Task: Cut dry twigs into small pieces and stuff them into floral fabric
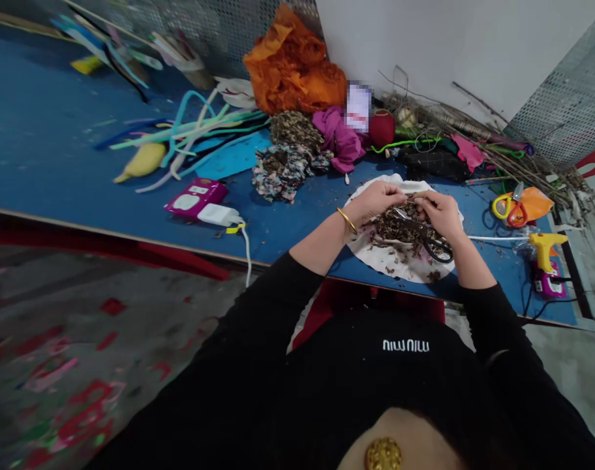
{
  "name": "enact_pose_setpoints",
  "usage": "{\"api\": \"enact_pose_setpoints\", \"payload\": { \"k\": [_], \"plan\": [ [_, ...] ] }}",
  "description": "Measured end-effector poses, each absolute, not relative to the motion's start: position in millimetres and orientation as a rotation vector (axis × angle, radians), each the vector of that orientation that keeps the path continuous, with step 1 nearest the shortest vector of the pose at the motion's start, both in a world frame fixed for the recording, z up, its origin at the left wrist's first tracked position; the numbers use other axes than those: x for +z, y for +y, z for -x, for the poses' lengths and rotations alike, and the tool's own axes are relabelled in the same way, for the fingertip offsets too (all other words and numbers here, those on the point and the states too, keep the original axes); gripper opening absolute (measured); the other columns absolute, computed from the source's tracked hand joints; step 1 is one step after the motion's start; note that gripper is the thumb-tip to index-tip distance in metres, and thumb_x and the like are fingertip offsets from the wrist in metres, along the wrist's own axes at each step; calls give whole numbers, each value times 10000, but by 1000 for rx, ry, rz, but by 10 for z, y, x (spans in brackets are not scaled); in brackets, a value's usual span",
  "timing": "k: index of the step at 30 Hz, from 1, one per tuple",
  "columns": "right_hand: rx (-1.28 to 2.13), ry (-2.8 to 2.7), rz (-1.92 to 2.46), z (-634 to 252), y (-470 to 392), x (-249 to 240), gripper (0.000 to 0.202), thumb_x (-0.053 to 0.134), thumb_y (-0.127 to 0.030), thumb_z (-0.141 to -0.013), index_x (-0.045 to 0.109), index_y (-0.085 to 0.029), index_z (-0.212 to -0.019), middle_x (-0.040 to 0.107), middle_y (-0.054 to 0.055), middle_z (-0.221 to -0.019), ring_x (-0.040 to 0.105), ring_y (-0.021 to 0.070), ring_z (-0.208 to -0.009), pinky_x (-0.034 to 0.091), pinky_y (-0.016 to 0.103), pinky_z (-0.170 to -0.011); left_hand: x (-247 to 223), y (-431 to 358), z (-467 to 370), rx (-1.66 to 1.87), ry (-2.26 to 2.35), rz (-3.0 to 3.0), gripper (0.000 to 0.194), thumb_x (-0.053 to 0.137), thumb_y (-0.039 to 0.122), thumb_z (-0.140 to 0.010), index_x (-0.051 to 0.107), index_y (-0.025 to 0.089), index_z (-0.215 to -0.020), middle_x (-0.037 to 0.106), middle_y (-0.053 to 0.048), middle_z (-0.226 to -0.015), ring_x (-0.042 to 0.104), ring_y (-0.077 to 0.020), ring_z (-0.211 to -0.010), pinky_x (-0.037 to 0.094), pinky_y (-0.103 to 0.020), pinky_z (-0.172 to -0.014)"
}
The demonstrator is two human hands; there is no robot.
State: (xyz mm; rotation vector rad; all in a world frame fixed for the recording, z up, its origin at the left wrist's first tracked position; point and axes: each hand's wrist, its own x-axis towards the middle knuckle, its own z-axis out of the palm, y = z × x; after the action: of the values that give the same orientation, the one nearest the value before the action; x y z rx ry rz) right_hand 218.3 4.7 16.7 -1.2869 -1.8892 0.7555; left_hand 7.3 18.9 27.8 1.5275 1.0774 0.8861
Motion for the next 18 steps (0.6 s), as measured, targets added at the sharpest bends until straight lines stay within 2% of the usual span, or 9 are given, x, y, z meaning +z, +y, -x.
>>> {"api": "enact_pose_setpoints", "payload": {
  "k": [3, 5, 9, 11, 14, 18],
  "plan": [
    [630, -1834, 1325, -2210, 78, 140, 304, 551, -423, -947, 764, -207, -943, 679, 2, -714, 612, 168, -634, 499, 311, -693, 301, 159, -78, 842, 1081, -1354, 158, 699, 242, -826, 681, 153, -697, 491, 50, -568, 330, -75, -524, 268, -268, -589],
    [454, -1839, 1382, -2235, 78, 139, 316, 514, -391, -972, 770, -209, -1000, 730, 39, -817, 662, 201, -753, 522, 339, -778, 318, 146, -79, 838, 1095, -1247, 157, 694, 222, -844, 678, 154, -703, 453, 57, -546, 294, -67, -487, 213, -271, -555],
    [226, -2153, 1456, -2276, 30, 198, 303, 675, -391, -890, 796, -207, -1097, 763, 130, -1126, 685, 309, -1053, 508, 460, -989, 347, 141, -85, 852, 1086, -1175, 158, 699, 197, -849, 694, 151, -698, 418, 58, -526, 273, -60, -461, 171, -271, -533],
    [201, -2171, 1422, -2270, 2, 239, 330, 710, -417, -876, 803, -208, -1113, 747, 140, -1182, 670, 324, -1120, 488, 482, -1045, 355, 139, -96, 855, 1070, -1189, 157, 715, 208, -832, 697, 153, -686, 437, 53, -531, 283, -61, -466, 186, -268, -533],
    [321, -1988, 1351, -2213, -22, 282, 293, 634, -410, -932, 811, -226, -1075, 754, 104, -1125, 680, 273, -1095, 506, 430, -1027, 358, 120, -133, 860, 1043, -1247, 169, 717, 235, -822, 696, 156, -673, 459, 51, -534, 309, -70, -487, 216, -268, -542],
    [577, -1938, 1300, -2103, -28, 292, 218, 660, -391, -893, 803, -226, -896, 765, 44, -929, 686, 221, -915, 523, 369, -900, 356, 80, -198, 914, 1050, -1331, 191, 688, 207, -816, 671, 155, -634, 468, 53, -527, 339, -76, -514, 261, -267, -562]
  ]
}}
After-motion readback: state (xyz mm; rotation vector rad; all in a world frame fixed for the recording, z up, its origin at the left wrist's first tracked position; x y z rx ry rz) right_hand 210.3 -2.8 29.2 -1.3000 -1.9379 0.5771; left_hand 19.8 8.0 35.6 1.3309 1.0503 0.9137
